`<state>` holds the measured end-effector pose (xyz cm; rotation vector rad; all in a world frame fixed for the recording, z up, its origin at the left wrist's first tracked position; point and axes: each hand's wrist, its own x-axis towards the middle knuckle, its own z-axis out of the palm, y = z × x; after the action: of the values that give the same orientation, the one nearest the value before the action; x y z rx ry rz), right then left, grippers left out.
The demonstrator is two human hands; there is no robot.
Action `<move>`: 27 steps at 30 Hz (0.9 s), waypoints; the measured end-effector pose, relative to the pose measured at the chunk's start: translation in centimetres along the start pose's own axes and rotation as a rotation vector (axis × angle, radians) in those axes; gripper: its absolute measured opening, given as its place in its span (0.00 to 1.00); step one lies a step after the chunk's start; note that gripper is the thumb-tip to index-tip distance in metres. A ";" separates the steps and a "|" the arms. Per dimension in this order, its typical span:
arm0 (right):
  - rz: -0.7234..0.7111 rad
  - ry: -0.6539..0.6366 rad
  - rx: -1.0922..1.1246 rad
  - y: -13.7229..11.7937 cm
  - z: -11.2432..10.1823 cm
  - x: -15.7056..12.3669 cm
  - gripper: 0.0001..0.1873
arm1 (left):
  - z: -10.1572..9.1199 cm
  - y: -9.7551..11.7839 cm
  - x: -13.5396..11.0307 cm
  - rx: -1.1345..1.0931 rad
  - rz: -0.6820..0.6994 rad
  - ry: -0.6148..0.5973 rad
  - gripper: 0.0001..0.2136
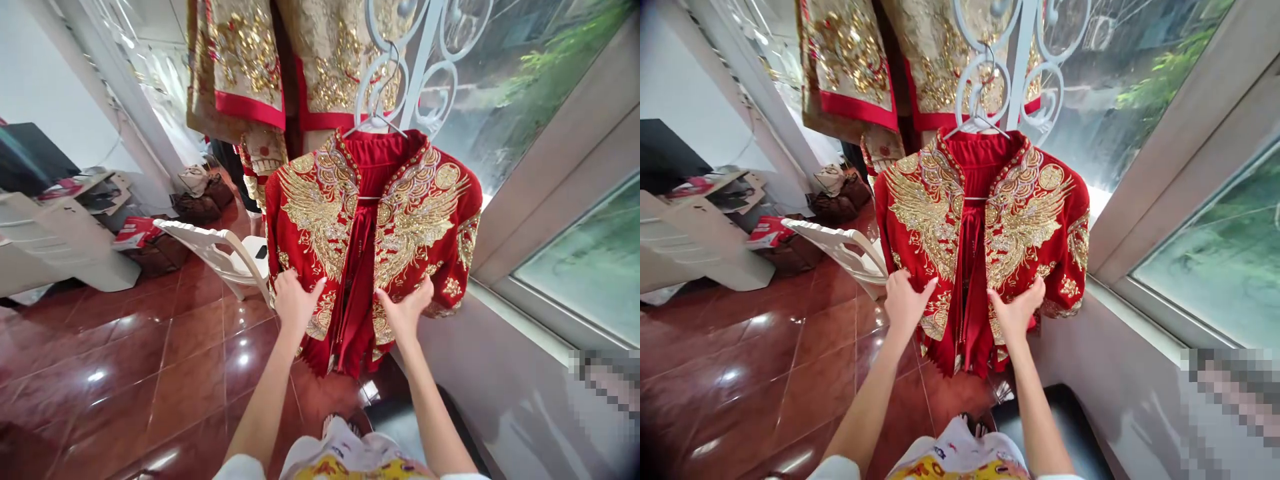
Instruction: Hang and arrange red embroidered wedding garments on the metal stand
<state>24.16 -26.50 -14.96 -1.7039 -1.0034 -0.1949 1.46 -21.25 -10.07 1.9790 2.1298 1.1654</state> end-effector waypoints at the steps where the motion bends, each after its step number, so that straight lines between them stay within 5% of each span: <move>1: -0.018 -0.036 -0.042 -1.5 1.5 -0.5 0.60 | 1.3 1.6 0.1 0.008 0.056 0.052 0.33; 5: 0.008 0.069 -0.131 -4.5 4.5 -0.6 0.59 | 6.0 5.1 -0.2 -0.001 0.124 0.207 0.42; 8: -0.103 0.189 -0.120 -4.5 3.9 -0.2 0.43 | 6.9 4.6 -0.7 -0.061 0.177 0.273 0.29; 11: -0.173 0.107 -0.047 -4.0 3.1 0.1 0.22 | 5.9 3.2 -1.2 -0.144 0.276 0.267 0.13; 14: -0.157 -0.042 -0.013 -3.8 2.0 1.0 0.12 | 4.1 2.4 -1.3 -0.176 0.318 0.160 0.04; 17: -0.191 -0.157 0.088 -5.0 -0.4 1.8 0.10 | 1.9 3.1 -1.4 -0.235 0.366 -0.010 0.07; 21: -0.266 -0.154 0.355 -7.5 -3.5 1.0 0.09 | -0.3 5.8 -2.4 -0.448 0.603 -0.128 0.09; 23: -0.239 -0.192 0.430 -7.9 -3.0 0.3 0.09 | 0.2 6.8 -2.5 -0.534 0.577 -0.182 0.09; 27: -0.056 -0.364 0.477 -6.2 1.9 0.7 0.12 | 4.3 6.7 -0.6 -0.648 0.312 -0.315 0.06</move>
<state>19.68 -24.21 -10.86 -1.2938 -1.2484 0.3106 9.33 -20.09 -9.99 2.0209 1.1264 1.2575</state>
